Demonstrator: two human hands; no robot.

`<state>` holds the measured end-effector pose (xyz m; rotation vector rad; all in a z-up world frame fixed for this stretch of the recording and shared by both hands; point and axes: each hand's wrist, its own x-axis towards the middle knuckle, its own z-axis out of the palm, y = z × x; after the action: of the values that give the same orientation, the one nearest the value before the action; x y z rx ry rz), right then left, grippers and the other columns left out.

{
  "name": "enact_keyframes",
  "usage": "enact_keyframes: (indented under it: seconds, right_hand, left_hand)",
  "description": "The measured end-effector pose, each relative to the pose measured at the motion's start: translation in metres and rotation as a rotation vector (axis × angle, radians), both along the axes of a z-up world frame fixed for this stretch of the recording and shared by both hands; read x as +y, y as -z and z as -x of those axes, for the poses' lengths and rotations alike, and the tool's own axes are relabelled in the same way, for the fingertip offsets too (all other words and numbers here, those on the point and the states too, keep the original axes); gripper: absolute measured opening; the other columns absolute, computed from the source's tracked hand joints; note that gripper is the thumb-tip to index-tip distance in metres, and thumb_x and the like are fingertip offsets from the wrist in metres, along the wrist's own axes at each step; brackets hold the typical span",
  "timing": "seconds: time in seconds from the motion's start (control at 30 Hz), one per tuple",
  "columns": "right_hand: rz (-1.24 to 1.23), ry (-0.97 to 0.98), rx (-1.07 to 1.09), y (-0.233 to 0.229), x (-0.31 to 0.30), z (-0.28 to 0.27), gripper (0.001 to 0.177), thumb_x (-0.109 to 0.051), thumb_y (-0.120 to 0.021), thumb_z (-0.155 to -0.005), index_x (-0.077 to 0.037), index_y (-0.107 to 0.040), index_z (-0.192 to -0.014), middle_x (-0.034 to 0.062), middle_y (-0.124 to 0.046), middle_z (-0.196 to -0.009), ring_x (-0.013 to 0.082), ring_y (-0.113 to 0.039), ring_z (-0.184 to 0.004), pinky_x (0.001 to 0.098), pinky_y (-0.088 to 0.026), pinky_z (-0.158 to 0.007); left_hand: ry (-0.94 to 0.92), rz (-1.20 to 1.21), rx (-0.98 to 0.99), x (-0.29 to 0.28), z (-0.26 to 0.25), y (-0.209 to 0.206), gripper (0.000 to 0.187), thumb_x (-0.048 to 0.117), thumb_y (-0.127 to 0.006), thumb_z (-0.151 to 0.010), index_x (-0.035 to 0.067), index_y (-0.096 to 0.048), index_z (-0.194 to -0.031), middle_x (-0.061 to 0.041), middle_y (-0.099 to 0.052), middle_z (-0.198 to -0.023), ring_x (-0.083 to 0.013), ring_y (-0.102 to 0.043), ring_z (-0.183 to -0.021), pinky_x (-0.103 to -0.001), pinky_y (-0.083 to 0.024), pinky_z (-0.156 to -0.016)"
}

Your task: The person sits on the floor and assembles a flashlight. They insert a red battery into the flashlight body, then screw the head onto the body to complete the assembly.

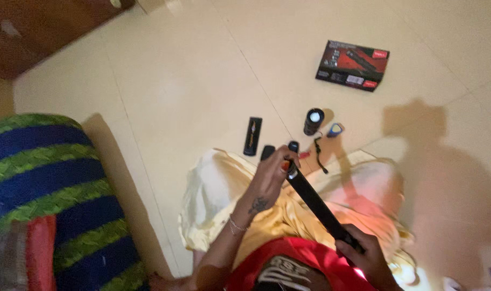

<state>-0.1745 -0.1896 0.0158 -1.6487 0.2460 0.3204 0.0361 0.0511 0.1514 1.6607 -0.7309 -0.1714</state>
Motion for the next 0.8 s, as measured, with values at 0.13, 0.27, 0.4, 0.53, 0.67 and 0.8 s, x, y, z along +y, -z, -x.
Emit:
enact_keyframes:
  seconds: [0.13, 0.27, 0.4, 0.53, 0.67, 0.8]
  right_hand:
    - [-0.083, 0.024, 0.146, 0.006, -0.005, 0.006, 0.027, -0.022, -0.069, -0.086, -0.004, -0.069, -0.107, 0.0022, -0.065, -0.066, 0.0095, -0.058, -0.054, 0.0262, -0.045, -0.047]
    - [-0.069, 0.037, -0.007, 0.028, -0.002, 0.025, 0.029, -0.027, -0.071, -0.093, -0.002, -0.068, -0.109, 0.0018, -0.062, -0.07, 0.0085, -0.054, -0.06, 0.0237, -0.042, -0.052]
    - [-0.137, 0.106, 0.231, 0.042, 0.0, 0.047, 0.035, -0.03, -0.072, -0.087, -0.005, -0.065, -0.112, 0.002, -0.054, -0.063, 0.0112, -0.047, -0.051, 0.0265, -0.035, -0.047]
    - [-0.159, 0.099, 0.188, 0.038, 0.001, 0.054, 0.037, -0.033, -0.071, -0.088, -0.005, -0.063, -0.112, -0.0018, -0.055, -0.068, 0.0086, -0.051, -0.059, 0.0248, -0.04, -0.054]
    - [-0.162, 0.086, 0.172, 0.028, 0.001, 0.055, 0.038, -0.035, -0.069, -0.09, -0.004, -0.063, -0.112, -0.0009, -0.057, -0.068, 0.0091, -0.052, -0.06, 0.0246, -0.041, -0.054]
    - [-0.2, 0.075, 0.154, 0.02, 0.003, 0.053, 0.039, -0.038, -0.067, -0.092, -0.004, -0.062, -0.11, -0.0005, -0.057, -0.07, 0.0093, -0.052, -0.062, 0.0246, -0.042, -0.055]
  left_hand:
    - [0.024, -0.006, -0.008, -0.001, -0.005, -0.008, 0.045, 0.04, -0.028, -0.114, 0.003, -0.054, -0.118, -0.012, -0.057, -0.097, -0.0189, -0.054, -0.072, -0.032, -0.046, -0.071]
    - [0.039, -0.079, 0.053, -0.011, -0.004, -0.01, 0.045, 0.037, -0.028, -0.114, 0.002, -0.056, -0.119, -0.013, -0.06, -0.093, -0.0207, -0.053, -0.066, -0.033, -0.047, -0.069]
    - [0.059, -0.016, -0.055, -0.022, -0.002, -0.01, 0.045, 0.037, -0.027, -0.117, -0.001, -0.051, -0.123, -0.015, -0.06, -0.096, -0.0261, -0.059, -0.08, -0.04, -0.047, -0.082]
    - [0.109, 0.072, -0.068, -0.034, -0.001, -0.006, 0.046, 0.038, -0.024, -0.117, -0.002, -0.047, -0.115, -0.014, -0.061, -0.095, -0.0264, -0.063, -0.086, -0.05, -0.042, -0.11]
    - [0.079, 0.023, 0.098, -0.038, -0.003, 0.016, 0.058, 0.051, -0.02, -0.113, 0.003, -0.053, -0.11, -0.01, -0.064, -0.095, -0.0183, -0.058, -0.074, -0.034, -0.048, -0.066]
    - [-0.066, 0.134, 0.226, -0.039, -0.014, 0.042, 0.067, 0.065, -0.017, -0.107, 0.011, -0.055, -0.101, -0.004, -0.058, -0.092, -0.0114, -0.061, -0.084, -0.023, -0.047, -0.051]
